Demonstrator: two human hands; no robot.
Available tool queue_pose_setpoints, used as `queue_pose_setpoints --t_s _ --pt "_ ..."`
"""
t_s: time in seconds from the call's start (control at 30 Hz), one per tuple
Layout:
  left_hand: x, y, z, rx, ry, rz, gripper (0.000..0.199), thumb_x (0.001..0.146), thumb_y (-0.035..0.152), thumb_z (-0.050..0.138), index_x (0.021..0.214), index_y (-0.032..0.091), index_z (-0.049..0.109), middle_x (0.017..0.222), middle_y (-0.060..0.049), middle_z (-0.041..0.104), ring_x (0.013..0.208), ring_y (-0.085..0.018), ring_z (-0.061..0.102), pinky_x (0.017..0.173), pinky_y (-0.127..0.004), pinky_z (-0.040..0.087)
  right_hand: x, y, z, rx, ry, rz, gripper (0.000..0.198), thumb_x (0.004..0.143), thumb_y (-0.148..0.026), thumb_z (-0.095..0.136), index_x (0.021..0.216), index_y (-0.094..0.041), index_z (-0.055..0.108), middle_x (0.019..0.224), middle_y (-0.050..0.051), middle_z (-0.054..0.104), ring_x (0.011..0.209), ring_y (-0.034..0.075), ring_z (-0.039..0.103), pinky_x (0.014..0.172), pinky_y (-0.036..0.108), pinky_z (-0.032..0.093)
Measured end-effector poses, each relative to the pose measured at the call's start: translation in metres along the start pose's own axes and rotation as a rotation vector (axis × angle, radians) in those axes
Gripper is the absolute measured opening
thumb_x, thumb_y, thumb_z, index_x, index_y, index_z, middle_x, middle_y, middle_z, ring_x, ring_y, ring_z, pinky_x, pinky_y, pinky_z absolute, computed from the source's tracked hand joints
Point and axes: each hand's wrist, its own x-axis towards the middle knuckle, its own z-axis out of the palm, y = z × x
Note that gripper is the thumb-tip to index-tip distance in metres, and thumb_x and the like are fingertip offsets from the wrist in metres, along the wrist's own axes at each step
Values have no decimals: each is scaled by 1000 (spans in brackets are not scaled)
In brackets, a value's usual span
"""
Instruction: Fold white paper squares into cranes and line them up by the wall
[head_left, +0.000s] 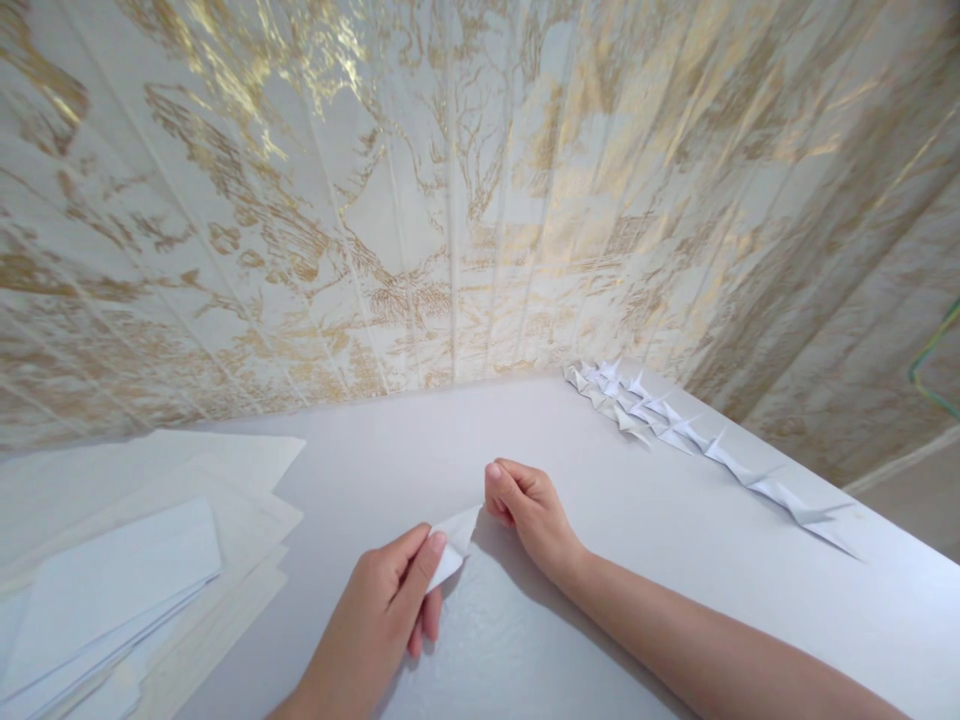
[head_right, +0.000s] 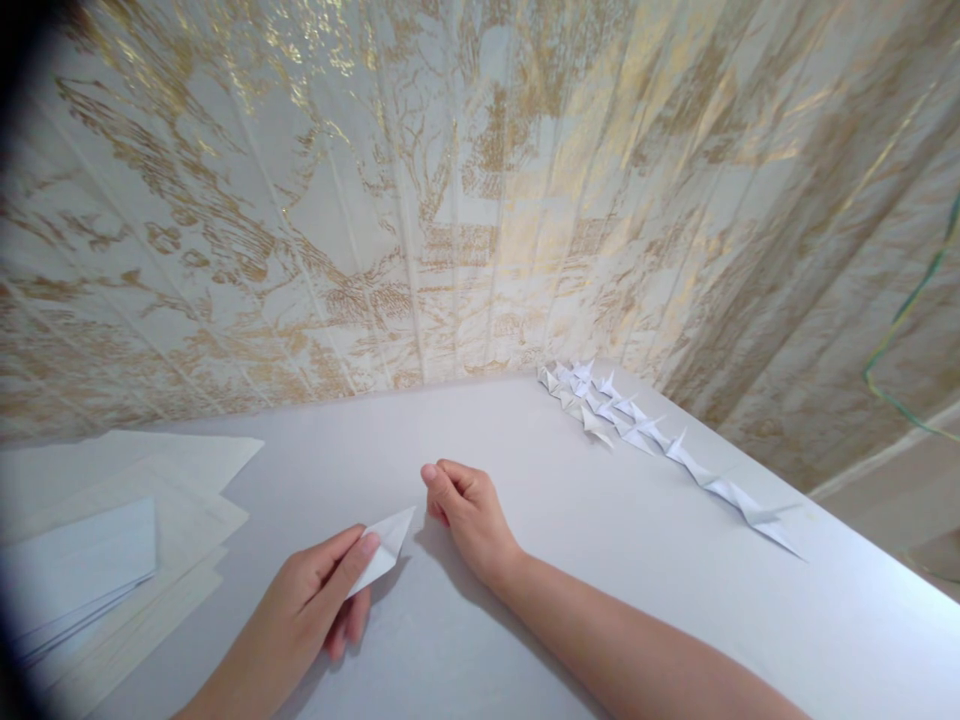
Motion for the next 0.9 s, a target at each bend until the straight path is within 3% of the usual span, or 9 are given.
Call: queue_pose_setpoints --t_s 0.1,0.2,0.33,0.47,0.6,0.73,0.83,0.9 --pt "-1 -1 0 -16 -2 3 49 93 60 39 65 22 50 44 5 52 39 -10 45 45 -21 35 -7 -3 3 3 -122 -21 51 86 -66 52 69 -18 49 56 -5 41 52 9 35 50 22 29" --pt "-2 -2 -1 -28 -32 7 46 94 60 38 71 22 52 47 5 54 41 -10 47 45 -22 34 -14 -4 7 -139 -243 12 43 81 -58 65 74 -17 53 54 -7 42 50 8 35 47 20 27" --pt "-2 -4 -2 -5 -51 48 45 97 57 33 76 22 52 57 3 58 49 -12 52 49 -22 36 -16 -4 9 -223 -276 -1 42 87 -52 60 65 -16 53 51 -6 39 48 7 32 47 20 26" --pt "-1 -2 -2 39 -40 70 44 98 55 30 80 22 54 65 1 61 56 -13 54 51 -24 37 -16 -4 8 -219 -328 13 42 91 -52 54 70 -16 58 50 -5 46 49 9 36 47 20 28" --pt "1 0 -1 77 -32 65 46 98 55 32 74 22 55 56 4 56 53 -13 53 52 -24 36 -15 -3 9 -266 -262 24 37 88 -46 58 66 -16 56 48 -6 40 47 8 34 46 20 26" --pt "2 0 0 58 -33 62 43 97 54 35 77 22 55 59 3 61 50 -12 53 51 -23 36 -15 -5 10 -289 -216 5 34 87 -41 60 64 -17 54 50 -7 39 48 8 34 48 21 29" --pt "2 -1 0 33 -37 59 42 97 55 35 78 22 54 56 4 60 49 -12 53 51 -23 37 -13 -8 9 -353 -124 -183 20 83 -36 67 78 -18 59 74 0 56 69 14 49 65 25 41" --pt "1 -1 -1 22 -39 60 43 96 57 36 76 22 53 52 5 58 47 -12 53 50 -23 37 -12 -9 8 -386 -96 -291 20 81 -35 71 88 -19 60 92 4 59 88 18 51 79 29 42"
